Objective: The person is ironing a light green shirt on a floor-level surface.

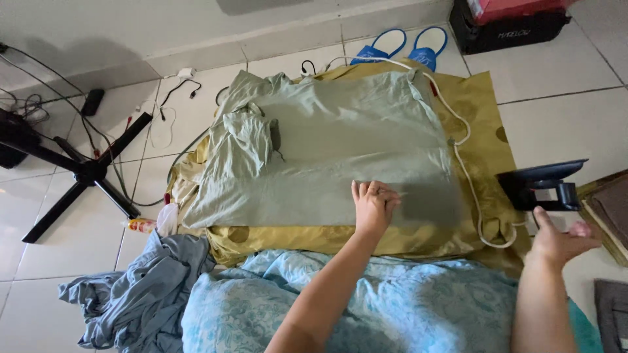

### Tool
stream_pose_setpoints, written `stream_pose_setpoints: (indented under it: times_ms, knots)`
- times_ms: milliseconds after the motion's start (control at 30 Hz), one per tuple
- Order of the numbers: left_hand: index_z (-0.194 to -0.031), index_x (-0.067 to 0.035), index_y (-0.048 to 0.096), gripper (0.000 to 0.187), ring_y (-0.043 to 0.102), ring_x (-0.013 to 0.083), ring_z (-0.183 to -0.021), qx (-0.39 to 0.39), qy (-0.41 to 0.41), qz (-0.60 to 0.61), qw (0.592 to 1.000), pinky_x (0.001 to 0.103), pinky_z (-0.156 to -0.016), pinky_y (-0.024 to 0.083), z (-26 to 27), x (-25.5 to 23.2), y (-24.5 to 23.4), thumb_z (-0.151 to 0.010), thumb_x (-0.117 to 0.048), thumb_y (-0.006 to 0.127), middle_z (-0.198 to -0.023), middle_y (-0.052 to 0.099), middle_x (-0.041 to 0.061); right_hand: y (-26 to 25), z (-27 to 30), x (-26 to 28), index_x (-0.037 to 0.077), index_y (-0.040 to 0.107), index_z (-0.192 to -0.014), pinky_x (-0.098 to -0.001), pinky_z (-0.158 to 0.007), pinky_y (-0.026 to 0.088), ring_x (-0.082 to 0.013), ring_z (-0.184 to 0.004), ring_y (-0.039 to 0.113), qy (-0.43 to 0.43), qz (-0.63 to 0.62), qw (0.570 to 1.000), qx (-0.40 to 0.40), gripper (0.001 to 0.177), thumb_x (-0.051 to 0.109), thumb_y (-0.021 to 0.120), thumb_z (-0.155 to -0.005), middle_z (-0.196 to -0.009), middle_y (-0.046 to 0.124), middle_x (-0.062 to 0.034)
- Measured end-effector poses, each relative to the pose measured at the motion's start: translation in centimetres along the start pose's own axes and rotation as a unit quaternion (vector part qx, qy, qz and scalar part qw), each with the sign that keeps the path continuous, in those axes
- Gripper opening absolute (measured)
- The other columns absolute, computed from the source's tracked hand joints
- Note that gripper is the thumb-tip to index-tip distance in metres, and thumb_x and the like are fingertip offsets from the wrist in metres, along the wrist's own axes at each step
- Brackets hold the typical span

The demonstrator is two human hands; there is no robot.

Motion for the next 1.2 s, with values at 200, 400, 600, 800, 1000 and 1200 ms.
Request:
stream_pose_setpoints:
  times_ms: [200,400,600,800,1000,1200]
  knots:
    - [-0.091,-0.014,0.070,0.003,0.053,0.0319,-0.114,0.012,0.046,-0.028,0.998,0.065,-0.120,0.022,1.0,1.1,0.7,-0.088,-0.016,0.070,-0.111,0.061,0.006,2.6,-1.5,1.2,0.004,0.032,-0.157,-0.0377,-0.113,0.044,-0.0250,-0.138,0.050,0.107,-0.103,0.988,0.035,0.084,0.007,0.088,-0.094,-0.155,0.045,-0.0144]
    - [-0.098,-0.008,0.064,0.011,0.054,0.0341,-0.118,0.097,0.109,0.107,0.983,0.053,-0.121,0.034,4.8,0.6,-6.2,-0.088,-0.004,0.064,-0.112,0.060,0.010,5.1,-3.3,-3.2,0.000,0.040,-0.148,-0.0333,-0.116,0.045,-0.0225,-0.131,0.055,0.045,-0.171,0.984,0.008,0.051,0.022,0.073,-0.116,-0.145,0.056,-0.0120]
    - [-0.097,-0.006,0.069,0.033,0.058,0.0403,-0.114,0.111,0.046,-0.053,0.991,0.048,-0.098,0.046,11.7,7.4,-21.3,-0.066,0.005,0.064,-0.117,0.063,0.017,4.2,-2.2,4.3,-0.004,0.042,-0.144,-0.0374,-0.104,0.051,-0.0244,-0.114,0.059,-0.094,-0.061,0.992,-0.052,0.041,0.025,0.060,-0.121,-0.133,0.061,-0.0148]
    - [-0.145,-0.003,0.046,0.058,0.047,0.0433,-0.131,0.195,-0.422,-0.513,0.722,0.057,-0.104,0.038,17.0,16.1,-35.6,-0.091,-0.018,0.061,-0.147,0.047,0.027,3.3,-0.1,20.7,-0.003,0.051,-0.114,-0.0411,-0.089,0.050,-0.0322,-0.096,0.059,-0.328,0.074,0.942,0.016,0.054,0.041,0.079,-0.099,-0.111,0.059,-0.0172]
    - [-0.152,-0.001,0.038,0.071,0.028,0.0492,-0.147,0.052,-0.188,-0.318,0.928,0.060,-0.122,0.020,10.5,19.3,-27.8,-0.088,-0.022,0.061,-0.156,0.037,0.026,11.3,6.6,33.7,0.009,0.066,-0.105,-0.0382,-0.057,0.053,-0.0247,-0.061,0.065,-0.435,0.163,0.819,0.337,0.058,0.062,0.076,-0.084,-0.075,0.066,-0.0089]
    - [-0.158,-0.004,0.030,0.072,0.018,0.0438,-0.153,0.045,-0.102,-0.266,0.957,0.056,-0.122,0.014,8.5,20.7,-21.7,-0.100,-0.041,0.051,-0.165,0.026,0.025,19.0,9.3,32.7,0.013,0.068,-0.100,-0.0374,-0.050,0.054,-0.0200,-0.057,0.066,-0.474,0.404,0.625,0.471,0.071,0.081,0.056,-0.084,-0.065,0.067,-0.0050]
Point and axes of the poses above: each hand's wrist, its own z-axis away from the middle knuckle, its own y-axis out of the palm, x = y × z, the point moved 1 cm from there along -z, towards the middle knuckle
